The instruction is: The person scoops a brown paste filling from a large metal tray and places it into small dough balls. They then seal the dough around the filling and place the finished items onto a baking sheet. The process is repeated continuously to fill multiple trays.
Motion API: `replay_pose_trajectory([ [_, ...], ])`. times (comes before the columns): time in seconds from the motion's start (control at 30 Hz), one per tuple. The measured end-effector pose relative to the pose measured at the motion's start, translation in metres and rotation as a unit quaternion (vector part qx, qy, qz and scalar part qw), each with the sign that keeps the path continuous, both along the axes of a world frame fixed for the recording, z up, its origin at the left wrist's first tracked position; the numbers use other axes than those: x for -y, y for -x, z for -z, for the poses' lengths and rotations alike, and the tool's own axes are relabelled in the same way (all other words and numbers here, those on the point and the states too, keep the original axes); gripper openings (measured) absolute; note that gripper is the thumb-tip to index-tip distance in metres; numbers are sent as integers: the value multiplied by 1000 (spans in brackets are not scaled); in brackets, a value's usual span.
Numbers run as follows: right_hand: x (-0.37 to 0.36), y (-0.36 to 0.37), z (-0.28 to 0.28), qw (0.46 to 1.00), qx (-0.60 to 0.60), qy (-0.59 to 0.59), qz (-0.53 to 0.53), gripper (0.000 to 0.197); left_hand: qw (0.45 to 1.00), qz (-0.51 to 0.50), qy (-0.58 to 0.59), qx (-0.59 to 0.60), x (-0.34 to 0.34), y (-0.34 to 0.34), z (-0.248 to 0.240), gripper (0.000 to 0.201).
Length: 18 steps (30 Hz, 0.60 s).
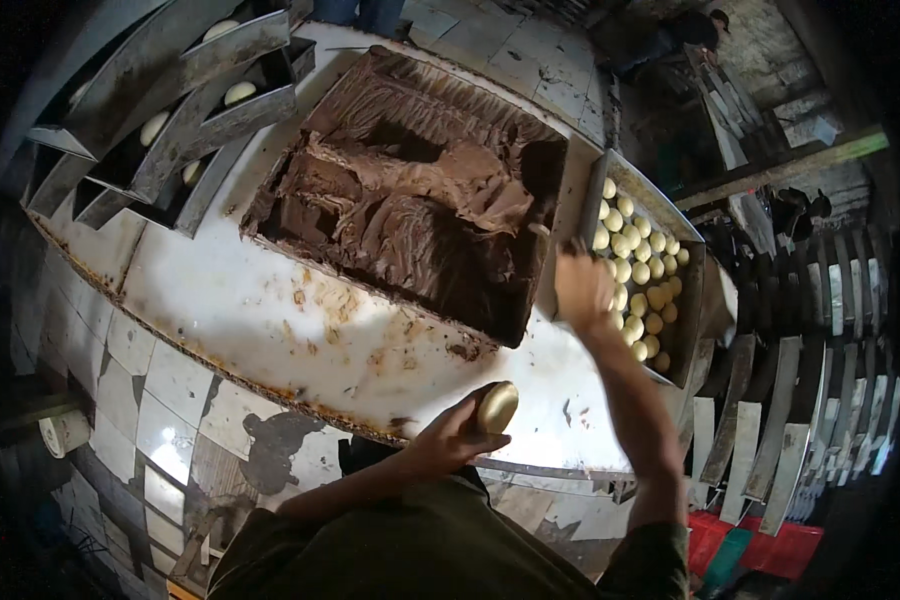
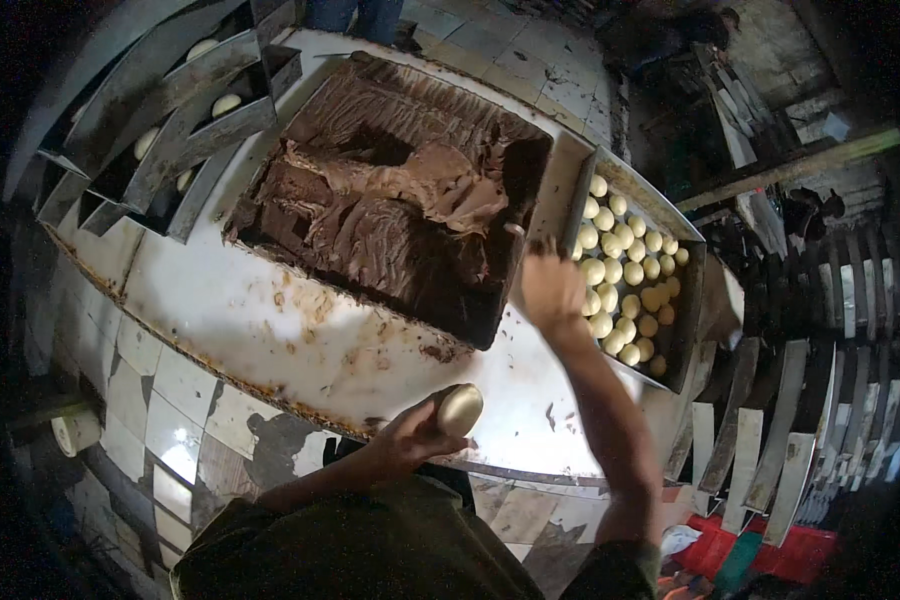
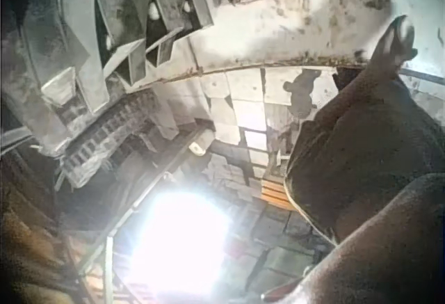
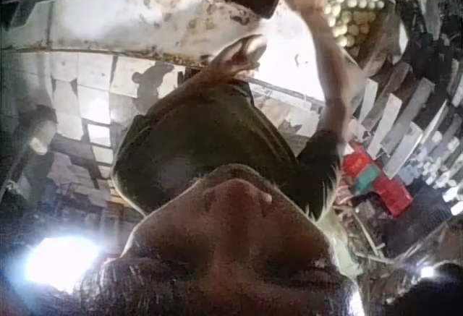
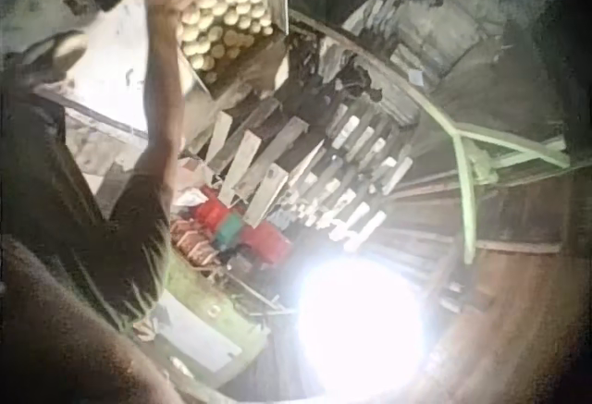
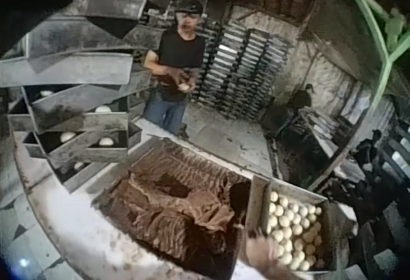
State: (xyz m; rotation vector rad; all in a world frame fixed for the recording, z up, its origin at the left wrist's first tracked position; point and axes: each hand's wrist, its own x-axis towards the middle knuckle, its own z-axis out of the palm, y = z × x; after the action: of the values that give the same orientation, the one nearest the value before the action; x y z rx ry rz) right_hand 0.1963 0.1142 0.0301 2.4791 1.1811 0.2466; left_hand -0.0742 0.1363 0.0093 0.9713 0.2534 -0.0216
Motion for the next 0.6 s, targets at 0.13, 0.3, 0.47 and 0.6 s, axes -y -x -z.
replay_pose_trajectory([
  [0.13, -55, -32, -8, 974, -16, 185, -130, 20, 999, -8, -5, -39, -19, 5, 21, 52],
  [0.3, -49, -36, -6, 921, -15, 271, -280, 15, 979, -77, 173, -76, -32, 16, 26, 45],
  [0.47, -40, -35, -81, 922, -335, 138, -135, 13, 945, -128, 264, -141, -46, 8, 4, 44],
  [0.6, 0, 3, -129, 862, -502, -33, -67, 15, 968, -181, 173, 31, -41, -6, 31, 42],
])
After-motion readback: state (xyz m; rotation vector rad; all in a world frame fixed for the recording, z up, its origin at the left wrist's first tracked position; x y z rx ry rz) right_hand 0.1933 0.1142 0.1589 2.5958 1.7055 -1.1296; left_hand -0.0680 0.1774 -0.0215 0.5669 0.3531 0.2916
